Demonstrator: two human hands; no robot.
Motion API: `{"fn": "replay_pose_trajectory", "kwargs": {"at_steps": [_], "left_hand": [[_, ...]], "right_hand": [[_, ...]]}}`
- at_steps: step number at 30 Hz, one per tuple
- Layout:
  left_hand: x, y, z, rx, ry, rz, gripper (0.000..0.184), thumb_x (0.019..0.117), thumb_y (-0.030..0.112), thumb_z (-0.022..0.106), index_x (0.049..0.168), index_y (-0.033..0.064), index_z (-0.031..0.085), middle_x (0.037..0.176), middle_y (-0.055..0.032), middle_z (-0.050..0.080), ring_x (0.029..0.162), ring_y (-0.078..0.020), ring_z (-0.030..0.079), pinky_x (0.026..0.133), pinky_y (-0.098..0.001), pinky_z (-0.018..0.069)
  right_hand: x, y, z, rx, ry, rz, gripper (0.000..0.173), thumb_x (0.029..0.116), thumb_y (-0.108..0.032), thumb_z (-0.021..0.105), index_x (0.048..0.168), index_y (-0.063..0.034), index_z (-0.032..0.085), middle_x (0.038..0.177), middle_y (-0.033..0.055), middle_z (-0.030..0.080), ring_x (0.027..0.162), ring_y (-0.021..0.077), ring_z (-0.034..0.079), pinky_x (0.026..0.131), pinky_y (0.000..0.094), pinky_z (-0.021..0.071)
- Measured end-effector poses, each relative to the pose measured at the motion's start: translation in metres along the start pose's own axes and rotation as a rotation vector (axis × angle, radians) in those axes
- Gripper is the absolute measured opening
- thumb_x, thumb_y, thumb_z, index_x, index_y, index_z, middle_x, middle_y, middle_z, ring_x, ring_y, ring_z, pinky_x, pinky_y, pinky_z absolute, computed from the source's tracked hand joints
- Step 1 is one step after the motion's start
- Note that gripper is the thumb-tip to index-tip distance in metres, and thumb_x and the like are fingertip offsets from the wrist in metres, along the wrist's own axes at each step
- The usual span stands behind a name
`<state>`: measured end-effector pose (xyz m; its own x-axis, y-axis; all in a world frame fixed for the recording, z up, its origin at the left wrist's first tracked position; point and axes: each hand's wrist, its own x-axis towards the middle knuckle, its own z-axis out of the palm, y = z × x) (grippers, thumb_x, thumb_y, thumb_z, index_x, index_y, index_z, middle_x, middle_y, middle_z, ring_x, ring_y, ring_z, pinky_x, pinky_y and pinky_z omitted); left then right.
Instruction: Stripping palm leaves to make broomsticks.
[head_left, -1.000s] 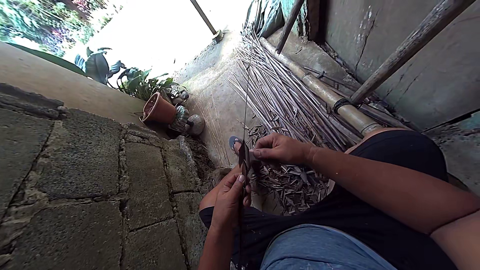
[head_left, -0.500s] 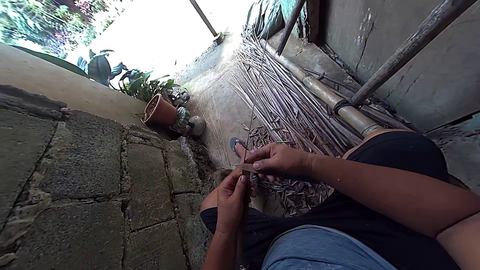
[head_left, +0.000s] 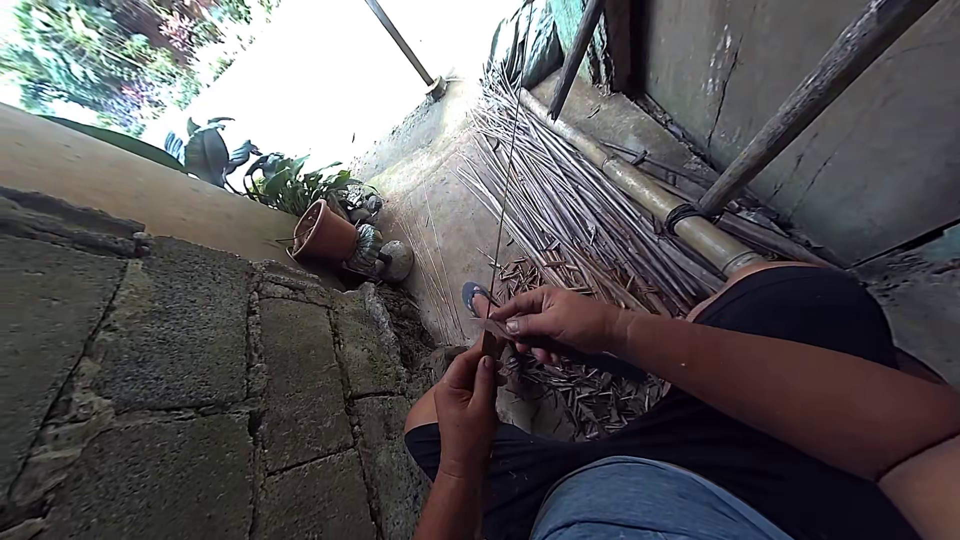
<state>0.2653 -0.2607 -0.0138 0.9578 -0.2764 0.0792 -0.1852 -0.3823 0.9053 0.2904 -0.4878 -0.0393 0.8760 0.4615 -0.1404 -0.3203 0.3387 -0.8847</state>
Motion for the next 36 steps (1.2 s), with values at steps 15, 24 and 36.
{"fn": "replay_pose_trajectory", "kwargs": {"at_steps": [15, 24, 36], "left_hand": [[0.000, -0.004, -0.001, 0.061, -0.033, 0.046, 0.018, 0.1018, 0.007, 0.057, 0.107, -0.0042, 0.070, 0.085, -0.0090, 0.074, 0.065, -0.0144, 0.070, 0.060, -0.0265, 0.0613], [0.000, -0.015, -0.004, 0.231, -0.013, 0.173, 0.017, 0.1013, 0.008, 0.059, 0.109, -0.0001, 0.072, 0.087, -0.0041, 0.074, 0.068, -0.0112, 0.070, 0.063, -0.0256, 0.0621], [0.009, 0.000, -0.019, -0.661, -0.360, -0.459, 0.035, 0.1107, 0.026, 0.041, 0.115, 0.0007, 0.064, 0.067, -0.0030, 0.059, 0.048, -0.0058, 0.055, 0.045, -0.0191, 0.0484]], "right_hand": [[0.004, -0.015, -0.021, 0.197, 0.197, -0.026, 0.031, 0.1081, -0.014, 0.050, 0.136, -0.0060, 0.061, 0.078, 0.0078, 0.066, 0.051, 0.0088, 0.057, 0.047, 0.0202, 0.0493], [0.001, -0.015, -0.016, 0.153, 0.133, 0.046, 0.030, 0.1082, -0.015, 0.050, 0.135, -0.0051, 0.061, 0.079, 0.0053, 0.065, 0.053, 0.0083, 0.057, 0.048, 0.0199, 0.0486], [0.003, 0.008, -0.002, 0.002, -0.090, -0.055, 0.031, 0.1061, -0.018, 0.053, 0.133, -0.0060, 0.064, 0.080, 0.0040, 0.068, 0.054, 0.0091, 0.060, 0.049, 0.0226, 0.0518]]}}
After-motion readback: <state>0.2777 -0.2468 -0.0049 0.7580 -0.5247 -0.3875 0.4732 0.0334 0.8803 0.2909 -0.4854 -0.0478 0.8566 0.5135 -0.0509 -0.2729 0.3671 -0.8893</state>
